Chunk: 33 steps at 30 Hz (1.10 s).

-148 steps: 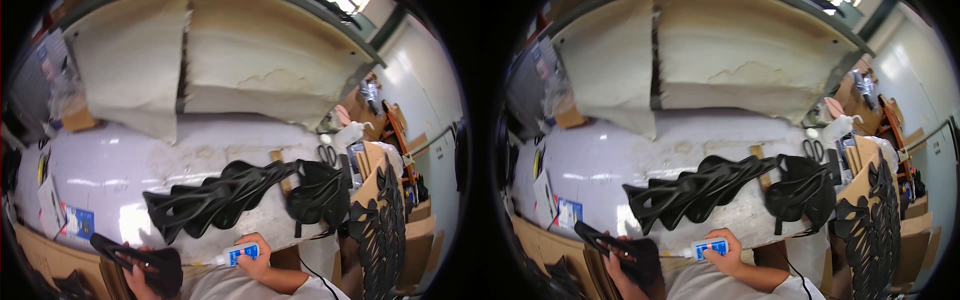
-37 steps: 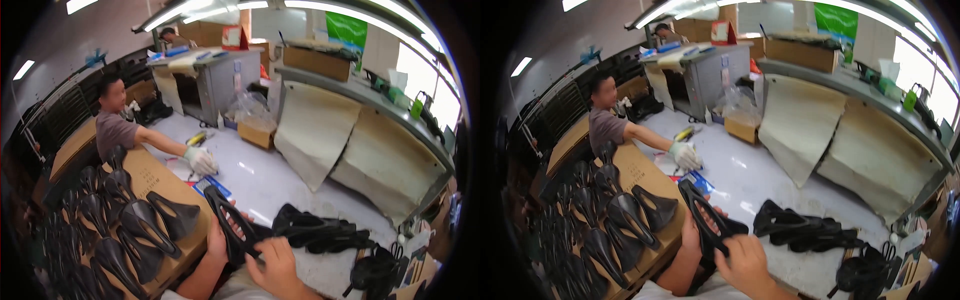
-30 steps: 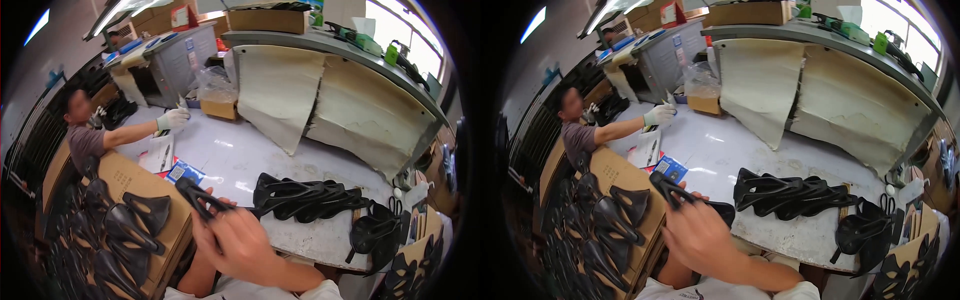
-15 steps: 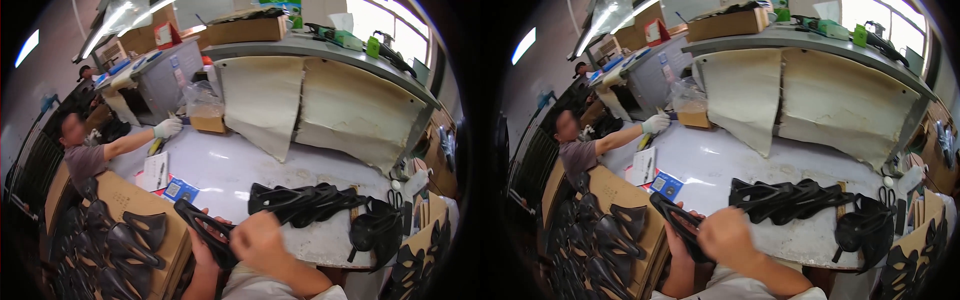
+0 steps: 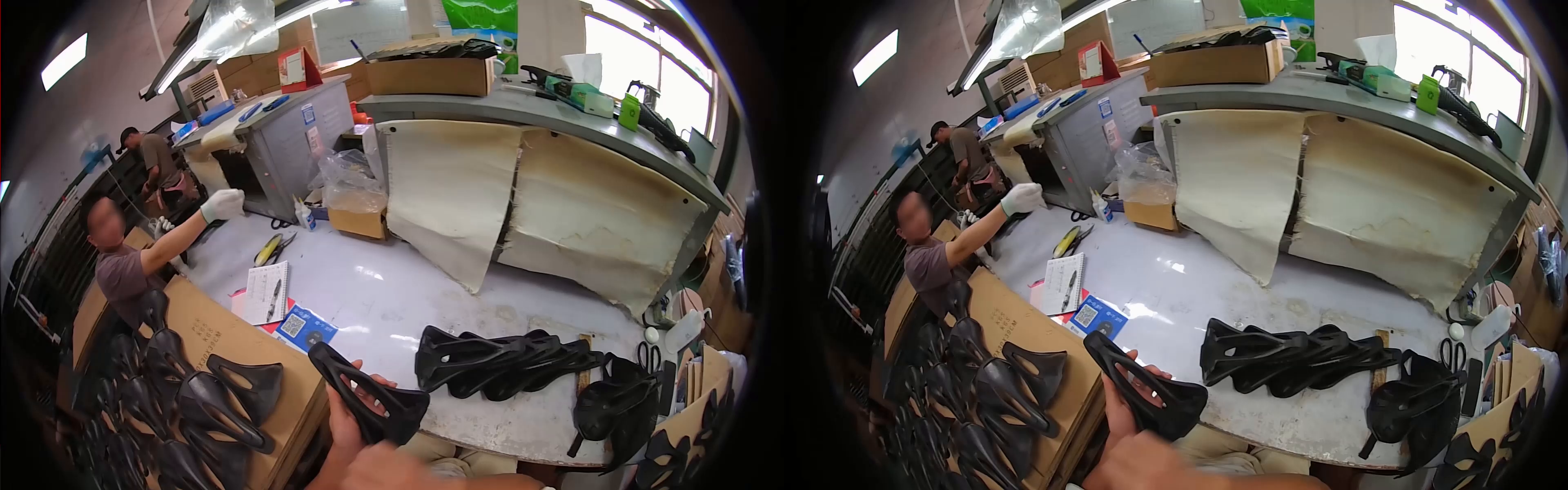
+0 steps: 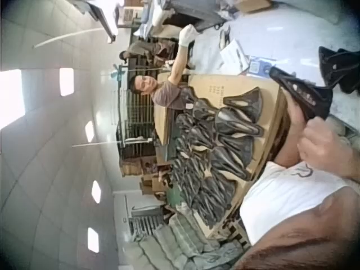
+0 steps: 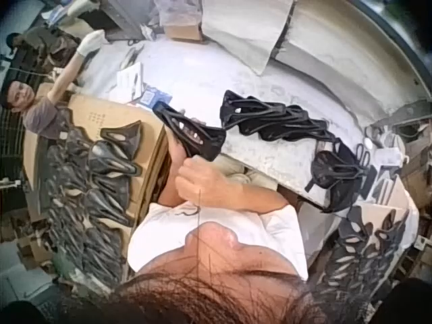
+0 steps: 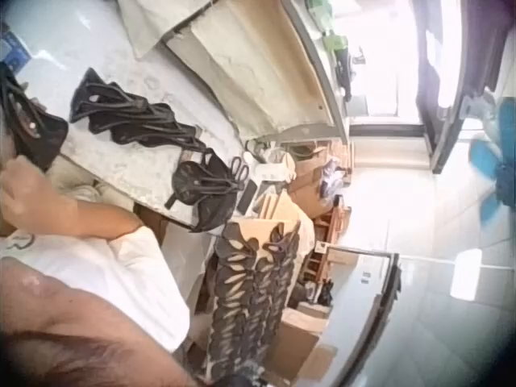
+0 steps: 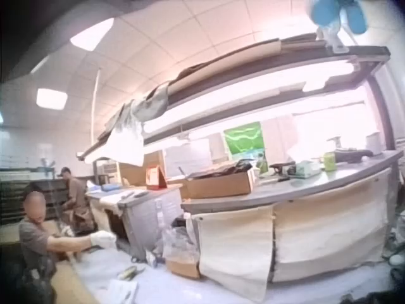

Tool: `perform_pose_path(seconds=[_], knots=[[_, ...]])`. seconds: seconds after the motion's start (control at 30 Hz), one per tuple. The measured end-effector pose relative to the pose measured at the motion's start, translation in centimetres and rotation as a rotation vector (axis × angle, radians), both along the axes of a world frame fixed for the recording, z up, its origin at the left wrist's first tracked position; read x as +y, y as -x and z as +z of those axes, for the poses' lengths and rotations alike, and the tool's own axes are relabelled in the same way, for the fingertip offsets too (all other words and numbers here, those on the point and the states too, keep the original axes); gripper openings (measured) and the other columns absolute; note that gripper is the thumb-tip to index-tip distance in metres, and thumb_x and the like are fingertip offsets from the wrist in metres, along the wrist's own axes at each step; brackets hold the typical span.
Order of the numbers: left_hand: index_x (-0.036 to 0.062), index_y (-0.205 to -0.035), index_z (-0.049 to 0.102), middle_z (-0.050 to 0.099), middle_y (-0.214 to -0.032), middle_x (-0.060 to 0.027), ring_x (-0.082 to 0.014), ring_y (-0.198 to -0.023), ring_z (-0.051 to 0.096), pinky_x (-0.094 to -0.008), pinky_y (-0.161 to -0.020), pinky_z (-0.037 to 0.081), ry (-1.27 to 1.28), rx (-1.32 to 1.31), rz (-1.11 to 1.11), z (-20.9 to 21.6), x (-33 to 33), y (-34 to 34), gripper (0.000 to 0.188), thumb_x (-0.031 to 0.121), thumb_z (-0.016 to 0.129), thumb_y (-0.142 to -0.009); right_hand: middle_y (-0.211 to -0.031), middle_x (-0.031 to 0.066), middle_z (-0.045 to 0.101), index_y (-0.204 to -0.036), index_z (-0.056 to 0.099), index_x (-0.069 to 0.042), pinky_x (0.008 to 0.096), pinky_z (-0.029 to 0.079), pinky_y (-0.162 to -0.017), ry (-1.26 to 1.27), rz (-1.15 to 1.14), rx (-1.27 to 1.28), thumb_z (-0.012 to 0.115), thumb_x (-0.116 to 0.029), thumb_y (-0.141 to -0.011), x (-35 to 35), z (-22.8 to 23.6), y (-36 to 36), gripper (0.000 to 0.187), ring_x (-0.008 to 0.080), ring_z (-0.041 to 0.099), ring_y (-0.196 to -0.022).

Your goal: The person is applying glue to the underside of bicycle saddle frames as part of a manufacturing process.

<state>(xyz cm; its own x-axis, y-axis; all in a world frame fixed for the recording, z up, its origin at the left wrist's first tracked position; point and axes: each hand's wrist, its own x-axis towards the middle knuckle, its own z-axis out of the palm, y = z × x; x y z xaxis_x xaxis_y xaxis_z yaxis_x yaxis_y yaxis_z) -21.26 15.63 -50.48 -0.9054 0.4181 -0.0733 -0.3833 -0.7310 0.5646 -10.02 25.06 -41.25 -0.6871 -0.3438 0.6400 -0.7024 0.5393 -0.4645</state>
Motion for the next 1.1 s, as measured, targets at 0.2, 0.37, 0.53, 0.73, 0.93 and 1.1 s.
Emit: perform_pose_path(seconds=[0.2,0.37,0.53,0.73,0.93,1.1], knots=[[0.0101,-0.146,0.036,0.061,-0.116,-0.0201,-0.0338,-0.114,0.059,-0.0485,-0.101,0.046,0.050,0.054,-0.164,-2.2,-1.7,0.2,0.067,0.061,0.028,-0.103,-0.072,0.0140,0.055,-0.077,0.059,-0.001,0.0410,0.045,-0.059,0.191,-0.469,-0.202,0.072,-0.002,-0.078,8.6,-3.6,-3.1,0.013,0.0332,0.054,-0.064],[0.0047,-0.147,0.034,0.059,-0.122,-0.0199,-0.0309,-0.118,0.058,-0.0440,-0.105,0.044,0.169,-0.044,-0.343,-3.1,-2.0,-0.3,0.069,0.058,0.024,-0.104,-0.069,0.0132,0.061,-0.084,0.064,-0.001,0.0358,0.047,-0.055,0.364,-0.650,-0.513,0.073,-0.009,-0.085,7.5,-14.0,-6.9,0.012,0.0261,0.059,-0.057],[0.0055,-0.149,0.032,0.057,-0.123,-0.0194,-0.0294,-0.120,0.056,-0.0439,-0.106,0.043,0.012,-0.038,-0.342,-4.1,-0.8,-0.3,0.067,0.056,0.023,-0.105,-0.069,0.0111,0.062,-0.086,0.065,-0.001,0.0339,0.048,-0.057,0.446,-0.726,-0.508,0.072,-0.005,-0.086,7.4,-15.4,-6.3,0.008,0.0237,0.058,-0.058],[0.0055,-0.150,0.029,0.057,-0.124,-0.0196,-0.0286,-0.122,0.055,-0.0434,-0.107,0.041,-0.012,0.000,-0.332,-3.5,0.0,-0.1,0.065,0.053,0.021,-0.106,-0.084,0.0128,0.062,-0.091,0.065,-0.003,0.0375,0.047,-0.064,0.410,-0.556,-0.231,0.073,-0.002,-0.082,5.8,-7.5,-0.3,0.012,0.0292,0.059,-0.074],[0.0052,-0.145,0.035,0.057,-0.121,-0.0202,-0.0329,-0.120,0.055,-0.0464,-0.106,0.042,0.094,0.010,-0.245,-2.2,-0.5,-0.1,0.065,0.053,0.017,-0.106,-0.085,0.0136,0.062,-0.088,0.062,0.000,0.0399,0.046,-0.062,0.232,-0.059,0.011,0.077,0.002,-0.075,4.6,-5.0,1.8,0.020,0.0304,0.059,-0.075],[0.0003,-0.151,0.027,0.056,-0.128,-0.0174,-0.0274,-0.124,0.053,-0.0395,-0.108,0.040,0.054,0.011,-0.260,-2.3,-2.2,0.3,0.078,0.061,0.031,-0.102,-0.085,0.0152,0.061,-0.091,0.063,0.000,0.0399,0.048,-0.067,0.388,-0.278,-0.103,0.074,0.001,-0.079,5.5,-8.2,-0.4,0.016,0.0322,0.060,-0.076]])
